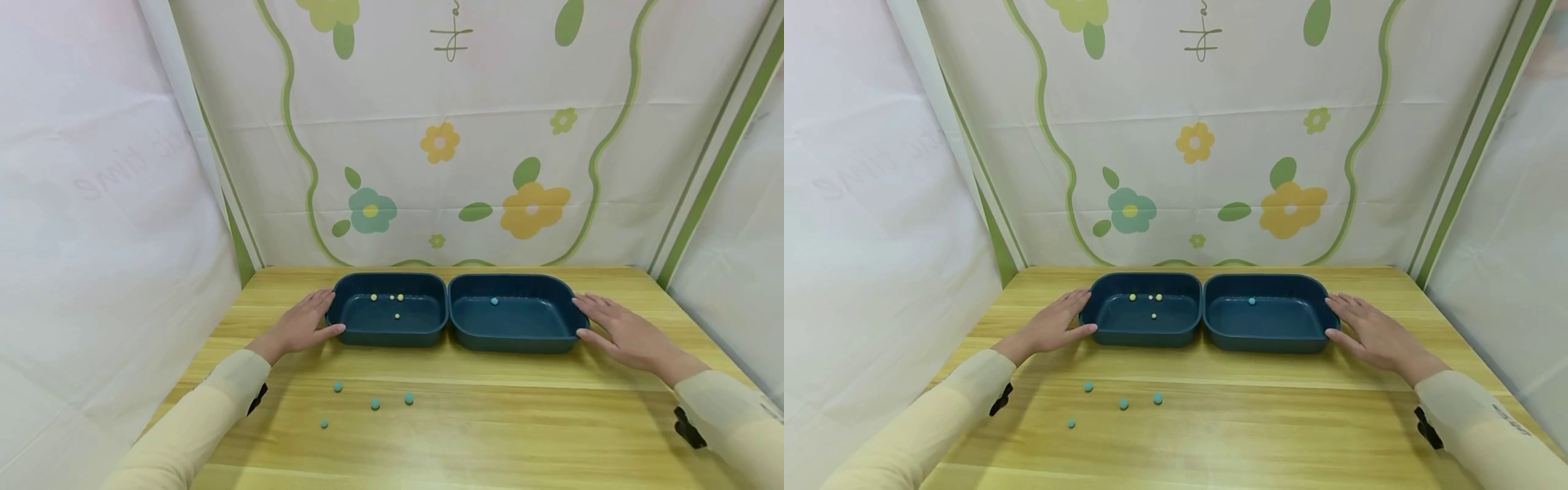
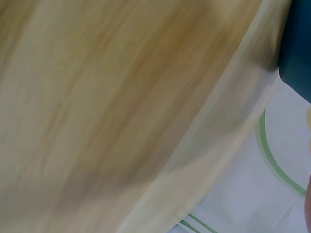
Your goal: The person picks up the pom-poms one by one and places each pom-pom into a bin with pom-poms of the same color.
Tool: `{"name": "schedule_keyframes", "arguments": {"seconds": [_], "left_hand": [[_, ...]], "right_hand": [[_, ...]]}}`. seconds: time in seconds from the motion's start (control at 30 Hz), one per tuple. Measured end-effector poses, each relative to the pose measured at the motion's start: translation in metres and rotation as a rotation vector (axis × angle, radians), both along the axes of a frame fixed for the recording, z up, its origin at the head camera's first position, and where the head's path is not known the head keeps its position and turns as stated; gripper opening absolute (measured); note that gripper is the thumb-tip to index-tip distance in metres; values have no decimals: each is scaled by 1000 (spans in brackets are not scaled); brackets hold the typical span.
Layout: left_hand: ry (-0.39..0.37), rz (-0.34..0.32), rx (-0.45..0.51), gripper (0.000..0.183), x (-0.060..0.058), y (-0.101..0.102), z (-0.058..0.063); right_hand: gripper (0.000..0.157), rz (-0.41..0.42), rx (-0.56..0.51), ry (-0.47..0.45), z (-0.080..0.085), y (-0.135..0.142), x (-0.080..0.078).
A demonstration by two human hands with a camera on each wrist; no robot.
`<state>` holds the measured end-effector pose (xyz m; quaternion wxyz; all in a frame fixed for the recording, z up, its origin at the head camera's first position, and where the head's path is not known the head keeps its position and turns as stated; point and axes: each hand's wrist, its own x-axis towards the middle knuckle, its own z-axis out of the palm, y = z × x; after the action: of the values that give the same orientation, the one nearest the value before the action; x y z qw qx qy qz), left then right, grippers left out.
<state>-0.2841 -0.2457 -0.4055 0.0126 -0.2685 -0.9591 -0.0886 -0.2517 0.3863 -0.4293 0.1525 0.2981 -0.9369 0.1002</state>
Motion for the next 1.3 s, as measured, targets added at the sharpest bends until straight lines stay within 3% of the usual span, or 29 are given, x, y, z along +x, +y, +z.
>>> {"name": "schedule_keyframes", "arguments": {"seconds": [0.23, 0.6, 0.97, 1.1, 1.3], "left_hand": [[0, -6, -1, 88, 1, 1, 2], [-4, 0, 66, 84, 3, 0, 5], [240, -26, 203, 68, 7, -8, 10], [318, -57, 261, 55, 13, -14, 10], [371, -101, 315, 41, 28, -19, 9]], "right_hand": [[62, 43, 71, 84, -1, 2, -4], [62, 33, 66, 66, -1, 0, -4], [62, 40, 72, 86, -5, 4, -7], [62, 44, 71, 90, -6, 4, -8], [62, 48, 67, 94, -5, 4, -6]]}}
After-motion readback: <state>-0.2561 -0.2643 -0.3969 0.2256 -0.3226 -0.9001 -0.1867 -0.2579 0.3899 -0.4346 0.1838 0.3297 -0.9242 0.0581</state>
